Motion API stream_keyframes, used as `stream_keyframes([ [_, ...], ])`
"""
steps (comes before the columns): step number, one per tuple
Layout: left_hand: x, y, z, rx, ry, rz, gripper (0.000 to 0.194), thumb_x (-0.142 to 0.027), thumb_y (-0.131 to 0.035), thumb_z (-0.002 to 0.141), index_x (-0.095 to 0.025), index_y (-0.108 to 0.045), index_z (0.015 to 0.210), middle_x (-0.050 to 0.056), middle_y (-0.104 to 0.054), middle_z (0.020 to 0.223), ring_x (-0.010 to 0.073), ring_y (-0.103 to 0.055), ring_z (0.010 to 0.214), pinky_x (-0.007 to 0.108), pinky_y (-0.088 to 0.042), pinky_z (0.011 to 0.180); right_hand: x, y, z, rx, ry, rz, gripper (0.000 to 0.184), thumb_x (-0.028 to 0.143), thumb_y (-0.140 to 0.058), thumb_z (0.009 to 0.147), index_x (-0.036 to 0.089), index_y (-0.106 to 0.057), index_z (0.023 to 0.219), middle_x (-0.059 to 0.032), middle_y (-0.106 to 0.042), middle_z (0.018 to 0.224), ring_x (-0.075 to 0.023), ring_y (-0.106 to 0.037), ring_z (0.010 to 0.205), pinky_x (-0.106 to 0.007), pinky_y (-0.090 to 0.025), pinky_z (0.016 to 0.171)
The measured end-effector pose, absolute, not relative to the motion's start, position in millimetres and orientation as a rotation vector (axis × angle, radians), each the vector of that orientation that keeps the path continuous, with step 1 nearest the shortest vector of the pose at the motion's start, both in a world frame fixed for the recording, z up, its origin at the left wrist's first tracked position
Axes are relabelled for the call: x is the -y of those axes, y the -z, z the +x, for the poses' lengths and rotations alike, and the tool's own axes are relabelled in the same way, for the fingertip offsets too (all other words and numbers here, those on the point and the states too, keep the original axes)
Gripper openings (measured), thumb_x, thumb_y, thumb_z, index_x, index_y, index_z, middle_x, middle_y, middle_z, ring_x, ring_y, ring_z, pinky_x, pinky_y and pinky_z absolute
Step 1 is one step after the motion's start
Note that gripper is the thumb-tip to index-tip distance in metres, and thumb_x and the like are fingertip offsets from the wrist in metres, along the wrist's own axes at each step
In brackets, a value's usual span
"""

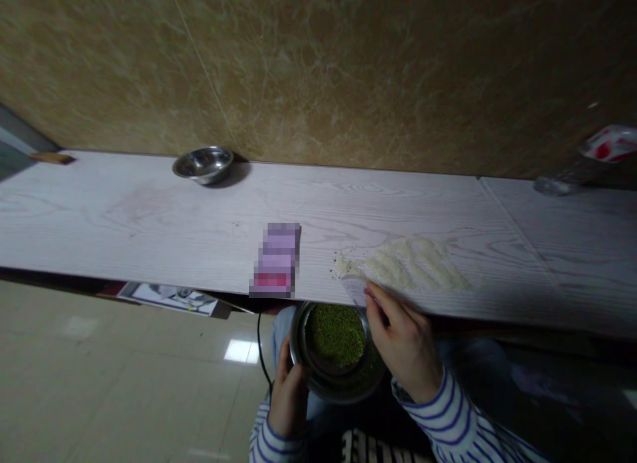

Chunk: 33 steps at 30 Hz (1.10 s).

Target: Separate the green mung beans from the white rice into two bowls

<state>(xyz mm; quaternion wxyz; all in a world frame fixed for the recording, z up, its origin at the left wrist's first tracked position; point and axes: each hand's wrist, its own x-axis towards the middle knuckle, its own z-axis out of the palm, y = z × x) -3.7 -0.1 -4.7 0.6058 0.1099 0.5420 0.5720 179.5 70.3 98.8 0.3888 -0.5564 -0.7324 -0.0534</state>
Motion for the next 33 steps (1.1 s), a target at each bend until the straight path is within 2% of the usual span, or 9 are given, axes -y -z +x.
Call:
stream_keyframes([
  [8,2.4,10.9,-5.7,-1.244,-1.329,0.245,0.067,-0.031,-0.080,0.062,-0.029,-0.068,0.128,0.007,-0.072,0.129,0.0368,-0.057,0.133,0.053,-0.040,0.116,-70.3,-100.3,179.5,1.841,0.106,-1.427,0.025,0.016,-0.055,0.100,0.014,-0.076,0.114,-0.0115,-0.082,0.101,-0.0217,-0.080,0.077,-0.032,-0.067,0.077],
  [13,3.4,13.4,-7.8,-1.221,-1.322,0.264,0.061,-0.033,-0.079,0.067,-0.031,-0.069,0.128,0.005,-0.072,0.131,0.0358,-0.057,0.134,0.052,-0.042,0.115,-73.2,-100.0,181.0,1.854,0.143,-1.421,0.025,0.017,-0.055,0.100,0.014,-0.076,0.113,-0.0120,-0.082,0.100,-0.0220,-0.080,0.077,-0.034,-0.067,0.078],
  [19,3.3,11.0,-8.2,-1.207,-1.335,0.285,0.063,-0.032,-0.080,0.066,-0.027,-0.069,0.128,0.008,-0.072,0.130,0.0375,-0.057,0.134,0.053,-0.041,0.115,-76.7,-102.0,183.1,1.879,0.137,-1.388,0.024,0.015,-0.055,0.099,0.011,-0.075,0.112,-0.0129,-0.082,0.100,-0.0232,-0.080,0.078,-0.035,-0.067,0.078],
  [28,3.2,12.8,-10.0,-1.211,-1.344,0.290,0.064,-0.033,-0.080,0.066,-0.028,-0.069,0.129,0.008,-0.071,0.129,0.0346,-0.065,0.118,0.051,-0.051,0.104,-82.0,-104.7,170.9,1.909,0.141,-1.360,0.025,0.011,-0.053,0.099,0.011,-0.074,0.112,-0.0123,-0.082,0.100,-0.0227,-0.080,0.079,-0.035,-0.067,0.078],
  [33,3.5,8.9,-7.8,-1.236,-1.320,0.315,0.067,-0.036,-0.077,0.069,-0.026,-0.066,0.134,0.009,-0.070,0.131,0.0356,-0.061,0.127,0.052,-0.046,0.110,-80.9,-106.2,171.9,1.898,0.139,-1.355,0.024,0.013,-0.054,0.100,0.011,-0.074,0.112,-0.0124,-0.082,0.100,-0.0226,-0.080,0.080,-0.034,-0.067,0.079],
])
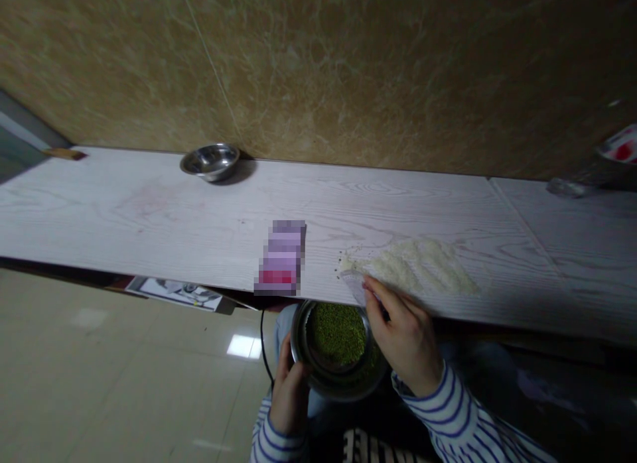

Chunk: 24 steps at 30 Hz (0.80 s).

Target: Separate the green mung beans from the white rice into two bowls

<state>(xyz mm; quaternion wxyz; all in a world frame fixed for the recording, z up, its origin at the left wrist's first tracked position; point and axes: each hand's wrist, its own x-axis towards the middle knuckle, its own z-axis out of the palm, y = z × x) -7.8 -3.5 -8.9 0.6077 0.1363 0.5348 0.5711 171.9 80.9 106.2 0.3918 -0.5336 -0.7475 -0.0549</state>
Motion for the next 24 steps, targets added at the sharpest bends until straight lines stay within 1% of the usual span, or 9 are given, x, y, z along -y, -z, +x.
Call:
stream_keyframes([
  [3,3.8,6.7,-5.1,-1.250,-1.338,0.297,0.066,-0.034,-0.075,0.070,-0.026,-0.065,0.135,0.008,-0.070,0.132,0.0347,-0.059,0.130,0.050,-0.044,0.113,-81.8,-106.3,170.1,1.919,0.142,-1.337,0.024,0.013,-0.054,0.100,0.009,-0.074,0.112,-0.0125,-0.082,0.099,-0.0232,-0.080,0.079,-0.035,-0.067,0.077],
  [10,3.2,9.2,-9.7,-1.180,-1.349,0.241,0.065,-0.028,-0.080,0.063,-0.025,-0.069,0.128,0.008,-0.075,0.123,0.0370,-0.062,0.125,0.050,-0.048,0.108,-80.5,-106.9,168.7,1.946,0.117,-1.331,0.025,0.012,-0.053,0.100,0.008,-0.073,0.113,-0.0127,-0.082,0.100,-0.0239,-0.080,0.080,-0.036,-0.067,0.078],
  [14,2.4,9.9,-9.9,-1.186,-1.336,0.272,0.065,-0.029,-0.078,0.065,-0.024,-0.069,0.130,0.009,-0.074,0.126,0.0378,-0.063,0.124,0.051,-0.049,0.107,-78.6,-107.5,170.5,1.922,0.112,-1.340,0.024,0.013,-0.055,0.099,0.009,-0.074,0.113,-0.0126,-0.082,0.102,-0.0235,-0.080,0.081,-0.036,-0.066,0.080],
  [20,2.8,8.2,-6.1,-1.197,-1.369,0.293,0.062,-0.030,-0.076,0.068,-0.027,-0.069,0.130,0.008,-0.072,0.130,0.0372,-0.058,0.132,0.053,-0.043,0.114,-81.6,-106.3,168.1,1.936,0.115,-1.345,0.026,0.012,-0.052,0.100,0.008,-0.074,0.113,-0.0128,-0.082,0.100,-0.0234,-0.080,0.080,-0.035,-0.067,0.078],
  [24,3.3,9.0,-6.8,-1.196,-1.344,0.309,0.064,-0.032,-0.077,0.068,-0.026,-0.069,0.131,0.009,-0.072,0.131,0.0389,-0.058,0.132,0.054,-0.044,0.113,-77.5,-105.8,171.7,1.920,0.104,-1.374,0.026,0.014,-0.053,0.100,0.010,-0.074,0.113,-0.0123,-0.082,0.102,-0.0234,-0.080,0.081,-0.035,-0.067,0.079],
])
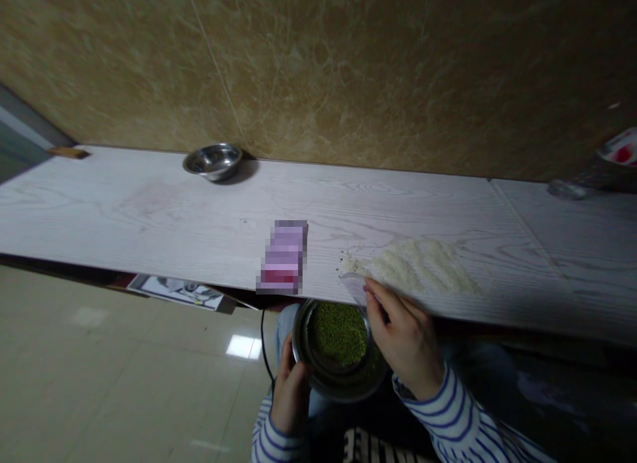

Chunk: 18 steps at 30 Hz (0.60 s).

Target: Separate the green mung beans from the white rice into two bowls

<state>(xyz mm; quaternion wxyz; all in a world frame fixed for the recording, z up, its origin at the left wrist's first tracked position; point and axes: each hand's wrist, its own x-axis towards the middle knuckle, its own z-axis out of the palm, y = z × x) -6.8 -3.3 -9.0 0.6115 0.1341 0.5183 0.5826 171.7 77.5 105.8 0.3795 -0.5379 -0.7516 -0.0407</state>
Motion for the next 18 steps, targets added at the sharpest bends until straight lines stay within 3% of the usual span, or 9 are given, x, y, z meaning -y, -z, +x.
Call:
stream_keyframes([
  [13,5.1,16.0,-11.2,-1.205,-1.348,0.306,0.062,-0.035,-0.079,0.068,-0.027,-0.071,0.129,0.009,-0.071,0.134,0.0379,-0.055,0.136,0.053,-0.042,0.114,-72.1,-99.6,176.1,1.880,0.105,-1.388,0.025,0.014,-0.055,0.099,0.006,-0.075,0.112,-0.0154,-0.082,0.101,-0.0246,-0.080,0.079,-0.034,-0.067,0.076],
  [18,4.8,16.9,-10.6,-1.208,-1.318,0.334,0.062,-0.035,-0.077,0.070,-0.028,-0.069,0.131,0.008,-0.071,0.133,0.0386,-0.055,0.136,0.054,-0.041,0.115,-72.8,-100.3,182.8,1.836,0.122,-1.437,0.024,0.016,-0.056,0.099,0.010,-0.076,0.113,-0.0138,-0.082,0.102,-0.0242,-0.080,0.079,-0.034,-0.067,0.080],
])
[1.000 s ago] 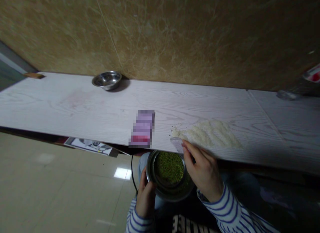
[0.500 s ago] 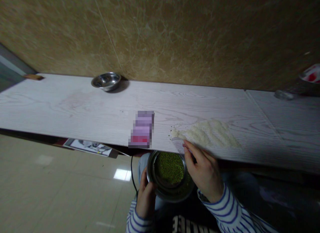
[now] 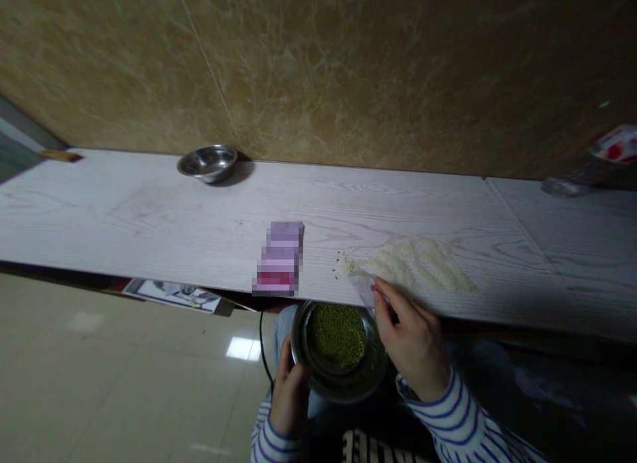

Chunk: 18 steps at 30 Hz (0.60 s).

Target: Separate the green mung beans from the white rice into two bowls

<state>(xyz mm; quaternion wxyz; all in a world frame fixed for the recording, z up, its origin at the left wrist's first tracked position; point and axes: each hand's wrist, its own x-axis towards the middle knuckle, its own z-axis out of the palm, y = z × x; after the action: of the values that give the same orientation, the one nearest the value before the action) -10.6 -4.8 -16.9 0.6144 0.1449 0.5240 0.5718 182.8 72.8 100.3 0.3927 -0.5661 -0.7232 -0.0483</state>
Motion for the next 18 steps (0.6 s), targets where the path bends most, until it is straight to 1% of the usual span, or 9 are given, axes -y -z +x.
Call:
stream_keyframes([
  [4,3.7,15.5,-12.0,-1.237,-1.330,0.319,0.065,-0.035,-0.080,0.067,-0.026,-0.070,0.130,0.009,-0.072,0.131,0.0391,-0.059,0.131,0.054,-0.045,0.112,-77.3,-101.2,174.8,1.857,0.093,-1.409,0.026,0.015,-0.054,0.099,0.011,-0.075,0.114,-0.0127,-0.082,0.102,-0.0231,-0.080,0.081,-0.033,-0.067,0.079],
  [7,3.5,10.9,-11.5,-1.220,-1.368,0.285,0.066,-0.034,-0.081,0.067,-0.027,-0.069,0.131,0.009,-0.071,0.133,0.0372,-0.062,0.127,0.052,-0.049,0.109,-81.9,-101.9,169.3,1.876,0.102,-1.389,0.027,0.014,-0.052,0.100,0.009,-0.075,0.113,-0.0137,-0.082,0.102,-0.0233,-0.080,0.081,-0.034,-0.067,0.078],
  [10,3.9,5.5,-9.8,-1.205,-1.394,0.257,0.062,-0.033,-0.081,0.069,-0.029,-0.070,0.130,0.007,-0.072,0.132,0.0348,-0.061,0.129,0.050,-0.048,0.111,-85.7,-101.4,167.3,1.900,0.102,-1.393,0.028,0.013,-0.051,0.100,0.010,-0.075,0.114,-0.0132,-0.082,0.102,-0.0231,-0.080,0.081,-0.034,-0.067,0.078],
  [12,3.9,3.8,-9.3,-1.205,-1.394,0.273,0.059,-0.033,-0.080,0.070,-0.028,-0.071,0.128,0.007,-0.073,0.130,0.0347,-0.060,0.131,0.050,-0.046,0.113,-86.7,-100.4,167.9,1.905,0.097,-1.408,0.028,0.013,-0.051,0.100,0.012,-0.075,0.115,-0.0124,-0.082,0.103,-0.0227,-0.080,0.083,-0.035,-0.067,0.080],
  [14,3.5,4.9,-10.0,-1.216,-1.374,0.289,0.060,-0.035,-0.081,0.070,-0.027,-0.071,0.128,0.008,-0.074,0.127,0.0360,-0.060,0.131,0.051,-0.047,0.112,-86.4,-99.4,169.8,1.902,0.098,-1.424,0.029,0.014,-0.051,0.100,0.014,-0.075,0.116,-0.0117,-0.082,0.104,-0.0226,-0.080,0.083,-0.035,-0.067,0.081],
  [18,2.8,12.4,-12.7,-1.243,-1.321,0.310,0.063,-0.037,-0.079,0.070,-0.028,-0.069,0.131,0.008,-0.074,0.126,0.0363,-0.061,0.129,0.050,-0.049,0.109,-83.0,-98.3,177.2,1.886,0.119,-1.451,0.028,0.015,-0.053,0.099,0.012,-0.075,0.115,-0.0121,-0.082,0.104,-0.0234,-0.080,0.083,-0.034,-0.066,0.079],
])
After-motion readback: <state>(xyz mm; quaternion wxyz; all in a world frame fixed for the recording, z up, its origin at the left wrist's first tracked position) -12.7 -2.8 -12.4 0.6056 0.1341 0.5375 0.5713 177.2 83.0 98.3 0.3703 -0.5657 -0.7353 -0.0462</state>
